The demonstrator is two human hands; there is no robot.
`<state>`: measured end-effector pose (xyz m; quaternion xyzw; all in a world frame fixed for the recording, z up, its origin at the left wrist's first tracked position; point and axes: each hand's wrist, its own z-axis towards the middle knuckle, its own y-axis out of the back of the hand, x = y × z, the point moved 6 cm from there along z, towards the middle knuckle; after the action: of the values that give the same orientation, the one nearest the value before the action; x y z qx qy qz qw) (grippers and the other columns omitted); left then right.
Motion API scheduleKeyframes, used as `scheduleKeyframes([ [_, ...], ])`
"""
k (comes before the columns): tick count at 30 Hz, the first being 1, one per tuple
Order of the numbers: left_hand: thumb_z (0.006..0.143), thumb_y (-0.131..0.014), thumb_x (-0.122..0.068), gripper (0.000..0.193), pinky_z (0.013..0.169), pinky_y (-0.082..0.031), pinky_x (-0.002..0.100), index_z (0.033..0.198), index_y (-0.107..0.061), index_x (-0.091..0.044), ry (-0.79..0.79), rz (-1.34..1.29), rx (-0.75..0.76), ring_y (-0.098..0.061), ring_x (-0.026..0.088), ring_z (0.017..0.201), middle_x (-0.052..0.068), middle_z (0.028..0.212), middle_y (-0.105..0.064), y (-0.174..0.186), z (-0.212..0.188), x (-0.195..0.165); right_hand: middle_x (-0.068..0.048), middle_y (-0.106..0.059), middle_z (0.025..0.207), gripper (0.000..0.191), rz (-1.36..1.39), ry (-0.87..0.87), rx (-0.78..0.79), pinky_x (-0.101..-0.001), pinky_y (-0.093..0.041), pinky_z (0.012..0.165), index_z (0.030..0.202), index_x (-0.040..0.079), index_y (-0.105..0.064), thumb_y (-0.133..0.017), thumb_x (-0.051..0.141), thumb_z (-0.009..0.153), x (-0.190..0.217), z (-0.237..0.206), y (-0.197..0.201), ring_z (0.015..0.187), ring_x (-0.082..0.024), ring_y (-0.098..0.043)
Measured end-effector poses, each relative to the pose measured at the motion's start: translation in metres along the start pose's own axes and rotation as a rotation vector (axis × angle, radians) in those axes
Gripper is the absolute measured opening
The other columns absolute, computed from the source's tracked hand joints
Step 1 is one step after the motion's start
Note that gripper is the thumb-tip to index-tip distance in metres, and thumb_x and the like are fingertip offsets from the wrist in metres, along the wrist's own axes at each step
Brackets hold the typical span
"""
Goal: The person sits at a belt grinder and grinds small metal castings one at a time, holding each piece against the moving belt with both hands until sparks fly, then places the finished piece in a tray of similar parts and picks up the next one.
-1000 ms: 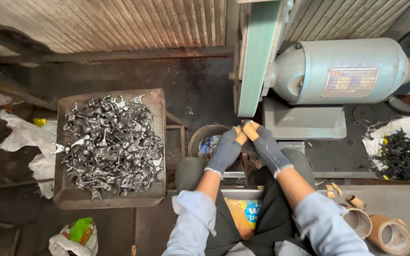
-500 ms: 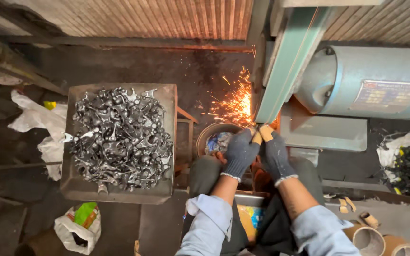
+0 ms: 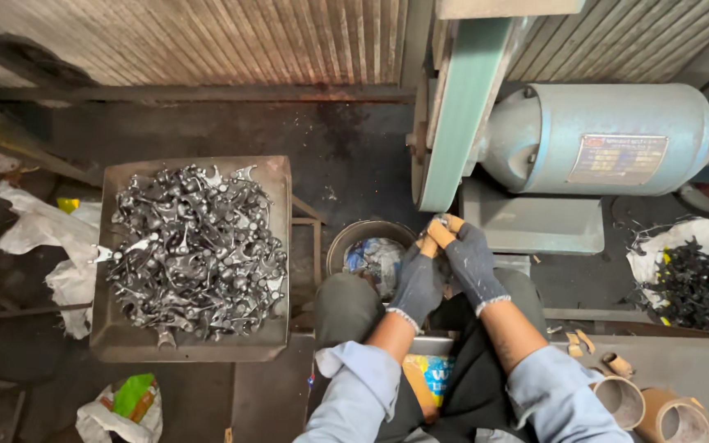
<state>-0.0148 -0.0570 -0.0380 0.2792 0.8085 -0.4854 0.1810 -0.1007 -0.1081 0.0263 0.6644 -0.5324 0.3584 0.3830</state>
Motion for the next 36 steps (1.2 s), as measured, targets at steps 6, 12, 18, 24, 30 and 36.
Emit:
scheduleKeyframes([
  [6, 0.101, -0.062, -0.023, 0.027, 0.077, -0.054, 0.033, 0.116, -0.070, -0.002, -0.433, 0.682, -0.117, -0.067, 0.019, 0.089, 0.010, 0.103, -0.075, 0.017, 0.021, -0.056, -0.004, -0.075, 0.096, 0.034, 0.164, 0.066, 0.165, -0.0240, -0.055, 0.074, 0.109, -0.002, -0.073, -0.064, 0.030, 0.098, 0.005, 0.017, -0.022, 0.082, -0.008, -0.067],
  [12, 0.099, -0.063, -0.019, 0.025, 0.082, -0.055, 0.038, 0.109, -0.071, 0.003, -0.637, 1.039, -0.191, -0.072, 0.031, 0.094, 0.020, 0.104, -0.075, 0.011, 0.029, -0.064, -0.008, -0.075, 0.097, 0.034, 0.326, -0.048, 0.149, -0.0262, -0.056, 0.074, 0.112, -0.005, -0.070, -0.062, 0.027, 0.100, -0.004, 0.022, -0.025, 0.083, -0.012, -0.069],
  [18, 0.099, -0.063, -0.018, 0.024, 0.083, -0.056, 0.036, 0.110, -0.069, 0.002, -0.634, 0.875, -0.180, -0.073, 0.030, 0.094, 0.018, 0.103, -0.076, 0.000, 0.039, -0.047, -0.009, -0.073, 0.092, 0.034, 0.350, -0.110, 0.125, -0.0283, -0.053, 0.063, 0.110, -0.004, -0.069, -0.060, 0.027, 0.102, -0.011, 0.024, -0.010, 0.074, -0.013, -0.067],
  [24, 0.098, -0.064, -0.021, 0.025, 0.082, -0.056, 0.037, 0.108, -0.071, 0.001, -0.606, 1.008, -0.154, -0.074, 0.030, 0.095, 0.019, 0.102, -0.076, -0.008, 0.039, -0.038, -0.011, -0.075, 0.096, 0.034, 0.395, -0.113, 0.080, -0.0300, -0.057, 0.069, 0.110, -0.005, -0.069, -0.061, 0.027, 0.101, -0.027, 0.027, 0.002, 0.078, -0.017, -0.070],
  [30, 0.098, -0.061, -0.026, 0.028, 0.085, -0.054, 0.044, 0.109, -0.070, -0.001, -0.401, 1.216, 0.163, -0.069, 0.039, 0.100, 0.022, 0.105, -0.072, -0.037, 0.029, -0.064, -0.009, -0.074, 0.103, 0.035, 0.650, -0.139, -0.057, -0.0308, -0.057, 0.078, 0.118, -0.004, -0.067, -0.060, 0.026, 0.102, -0.041, 0.008, 0.017, 0.089, -0.017, -0.070],
  [36, 0.086, -0.075, -0.029, 0.042, 0.097, -0.047, 0.048, 0.115, -0.065, 0.001, -0.444, 1.662, 0.310, -0.059, 0.044, 0.115, 0.029, 0.123, -0.062, -0.038, -0.023, -0.077, -0.019, -0.073, 0.101, 0.050, 0.071, -0.063, 0.030, -0.0384, -0.048, 0.072, 0.142, 0.000, -0.064, -0.069, 0.022, 0.096, -0.028, -0.040, 0.019, 0.083, -0.027, -0.061],
])
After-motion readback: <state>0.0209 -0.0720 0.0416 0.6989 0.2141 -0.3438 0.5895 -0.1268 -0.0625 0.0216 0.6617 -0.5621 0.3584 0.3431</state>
